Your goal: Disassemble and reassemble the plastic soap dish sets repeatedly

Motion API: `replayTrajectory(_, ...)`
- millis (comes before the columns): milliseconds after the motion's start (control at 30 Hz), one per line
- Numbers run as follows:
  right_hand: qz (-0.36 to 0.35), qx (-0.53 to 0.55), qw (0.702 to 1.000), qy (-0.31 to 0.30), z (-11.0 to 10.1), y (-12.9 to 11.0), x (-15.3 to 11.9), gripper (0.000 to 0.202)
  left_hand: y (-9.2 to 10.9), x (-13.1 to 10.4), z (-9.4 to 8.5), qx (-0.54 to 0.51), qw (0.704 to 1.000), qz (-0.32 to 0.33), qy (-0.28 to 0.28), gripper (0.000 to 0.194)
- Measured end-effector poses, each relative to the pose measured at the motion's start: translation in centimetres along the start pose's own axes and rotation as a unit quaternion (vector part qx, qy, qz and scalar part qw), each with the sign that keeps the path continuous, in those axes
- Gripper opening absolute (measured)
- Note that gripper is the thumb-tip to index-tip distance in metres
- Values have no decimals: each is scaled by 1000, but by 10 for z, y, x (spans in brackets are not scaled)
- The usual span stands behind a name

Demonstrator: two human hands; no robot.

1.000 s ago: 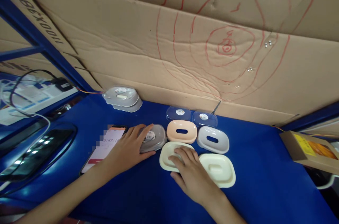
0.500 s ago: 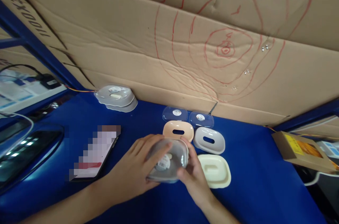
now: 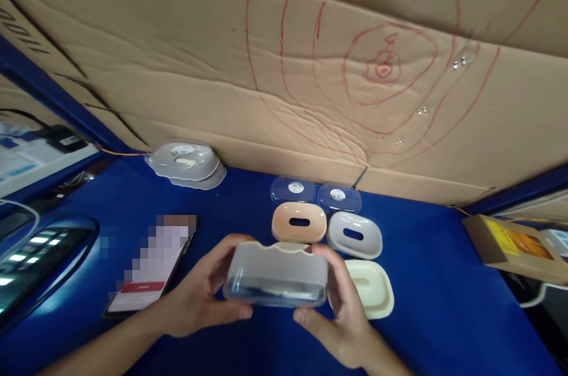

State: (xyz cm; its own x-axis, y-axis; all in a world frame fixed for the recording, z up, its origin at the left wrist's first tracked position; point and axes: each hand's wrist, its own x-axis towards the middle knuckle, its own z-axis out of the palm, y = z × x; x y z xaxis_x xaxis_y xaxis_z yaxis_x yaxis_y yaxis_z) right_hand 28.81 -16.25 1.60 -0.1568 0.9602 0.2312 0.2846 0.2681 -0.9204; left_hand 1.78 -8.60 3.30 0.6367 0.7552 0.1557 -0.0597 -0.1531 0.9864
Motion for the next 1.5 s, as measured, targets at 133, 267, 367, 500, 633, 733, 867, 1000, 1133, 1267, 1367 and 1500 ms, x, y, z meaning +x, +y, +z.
replayTrajectory(133, -127, -93, 987, 38, -5, 10, 2, 49, 8, -3, -5, 67, 993, 98, -19, 41)
replayTrajectory(267, -105, -73, 990, 59, -1, 9, 0, 64, 4, 3, -4, -80, 996, 30, 1, 56)
replayTrajectory(367, -64, -1, 997, 41, -1, 2, 2, 70, 3, 12, -7, -223, 963, -110, 100, 60)
replayTrajectory(500, -114, -116, 987, 19, -5, -3, 11, 43, 5, 31, -34, -240, 904, -112, 336, 50)
replayTrajectory(633, -169, -295, 940, -27, -1, 0, 19, 31, -2, 46, -67, -200, 879, -71, 426, 41)
replayTrajectory(733, -186, -302, 933, -61, 7, 1, 19, 23, -16, 50, -80, -181, 879, -90, 433, 42)
replayTrajectory(867, -194, -307, 927, -97, 13, 0, 18, 19, -31, 49, -81, -138, 891, -121, 416, 50)
replayTrajectory(1000, -189, -312, 925, -109, 12, -1, 18, 19, -39, 47, -79, -57, 913, -120, 385, 63)
replayTrajectory(1133, -180, -320, 922, -123, 11, -1, 18, 21, -49, 47, -81, 82, 907, -103, 400, 92)
replayTrajectory(1267, -166, -341, 913, -149, 13, 2, 17, 25, -57, 46, -78, 201, 909, -85, 356, 95)
replayTrajectory(1367, -158, -363, 904, -162, 15, 4, 16, 30, -53, 44, -66, 260, 906, -72, 325, 88)
replayTrajectory(1500, -160, -372, 900, -163, 16, 6, 16, 31, -35, 34, -38, 375, 881, -16, 289, 70)
